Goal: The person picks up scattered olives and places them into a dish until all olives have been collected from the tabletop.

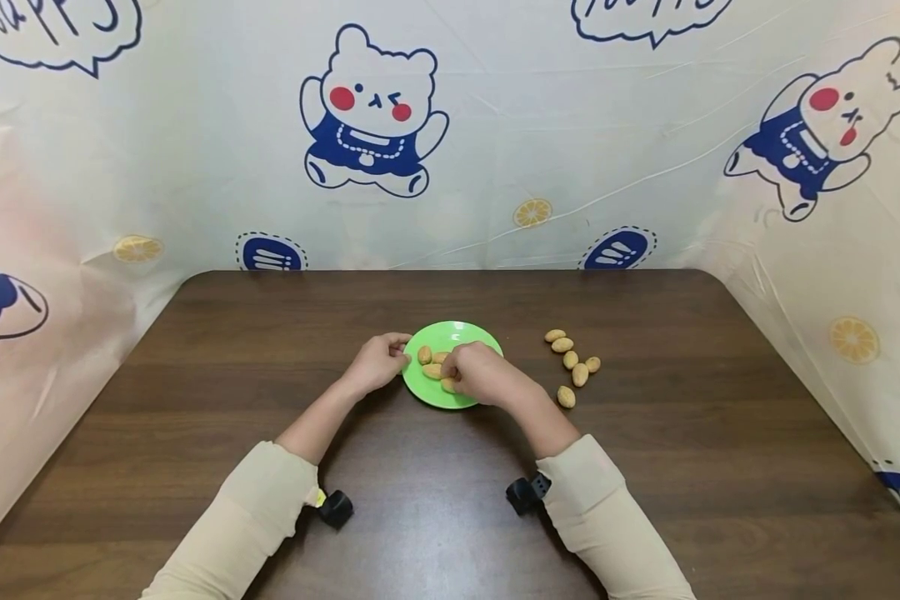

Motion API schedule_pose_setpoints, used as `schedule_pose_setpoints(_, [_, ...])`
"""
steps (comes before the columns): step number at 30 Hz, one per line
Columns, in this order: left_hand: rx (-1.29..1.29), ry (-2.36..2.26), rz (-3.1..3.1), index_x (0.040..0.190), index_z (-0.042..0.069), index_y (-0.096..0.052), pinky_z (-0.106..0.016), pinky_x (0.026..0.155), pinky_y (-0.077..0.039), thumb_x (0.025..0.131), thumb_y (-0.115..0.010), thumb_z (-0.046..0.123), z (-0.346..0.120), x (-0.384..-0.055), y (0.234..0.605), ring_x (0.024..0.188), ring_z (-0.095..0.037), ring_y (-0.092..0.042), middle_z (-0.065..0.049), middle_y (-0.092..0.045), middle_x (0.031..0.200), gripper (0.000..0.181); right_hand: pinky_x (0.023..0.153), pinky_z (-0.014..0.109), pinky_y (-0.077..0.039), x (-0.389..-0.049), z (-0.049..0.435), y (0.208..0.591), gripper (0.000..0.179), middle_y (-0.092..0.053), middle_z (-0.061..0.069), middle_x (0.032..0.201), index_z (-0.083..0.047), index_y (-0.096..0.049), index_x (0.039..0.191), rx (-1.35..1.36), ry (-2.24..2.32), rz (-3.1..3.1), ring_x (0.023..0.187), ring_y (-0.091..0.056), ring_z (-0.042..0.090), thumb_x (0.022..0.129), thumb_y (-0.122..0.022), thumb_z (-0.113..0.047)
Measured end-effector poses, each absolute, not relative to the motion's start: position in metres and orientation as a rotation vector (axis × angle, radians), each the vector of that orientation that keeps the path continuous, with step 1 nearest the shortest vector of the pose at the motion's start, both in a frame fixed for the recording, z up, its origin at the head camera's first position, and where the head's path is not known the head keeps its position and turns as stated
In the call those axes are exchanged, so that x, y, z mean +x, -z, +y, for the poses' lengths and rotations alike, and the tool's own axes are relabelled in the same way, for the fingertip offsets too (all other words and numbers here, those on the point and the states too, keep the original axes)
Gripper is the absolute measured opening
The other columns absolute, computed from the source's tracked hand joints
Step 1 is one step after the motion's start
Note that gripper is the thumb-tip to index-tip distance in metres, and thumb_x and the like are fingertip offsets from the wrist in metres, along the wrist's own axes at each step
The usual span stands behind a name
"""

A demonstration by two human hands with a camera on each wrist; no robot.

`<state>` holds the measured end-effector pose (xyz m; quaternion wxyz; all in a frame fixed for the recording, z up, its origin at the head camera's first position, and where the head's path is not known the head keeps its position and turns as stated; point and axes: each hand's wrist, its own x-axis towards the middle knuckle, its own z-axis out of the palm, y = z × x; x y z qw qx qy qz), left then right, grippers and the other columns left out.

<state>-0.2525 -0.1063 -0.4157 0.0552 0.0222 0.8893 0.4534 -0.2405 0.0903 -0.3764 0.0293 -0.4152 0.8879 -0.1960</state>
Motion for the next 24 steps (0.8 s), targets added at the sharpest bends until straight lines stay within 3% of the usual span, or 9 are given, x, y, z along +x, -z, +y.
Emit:
schedule_pose_setpoints(19, [0.072,-1.354,2.721,0.127,-0.003,-0.052,-0.026,0.071,-0.041,0.088,-0.054,0.002,-0.1058,-0.2526,0.415,0.086,-0.017,-0.049,-0.009,-0.053,0.096,0.039,0.062,0.023,-0.041,-0.2385,0.09,0.3746,0.004,-0.054,-0.001,0.076,-0.008,-0.068,0.079,-1.212,0.578,2.753,0.069,-0.047,0.009,0.079,-0.071,-0.004])
schedule_pose_setpoints(24, [0.073,-1.357,2.725,0.125,-0.003,-0.053,-0.026,0.072,-0.041,0.087,-0.055,0.001,-0.106,-0.2527,0.4148,0.087,-0.017,-0.049,-0.009,-0.054,0.096,0.038,0.065,0.024,-0.044,-0.2394,0.091,0.3743,0.008,-0.059,0.0,0.081,-0.007,-0.071,0.087,-1.166,0.565,2.759,0.073,-0.052,0.01,0.079,-0.072,-0.007])
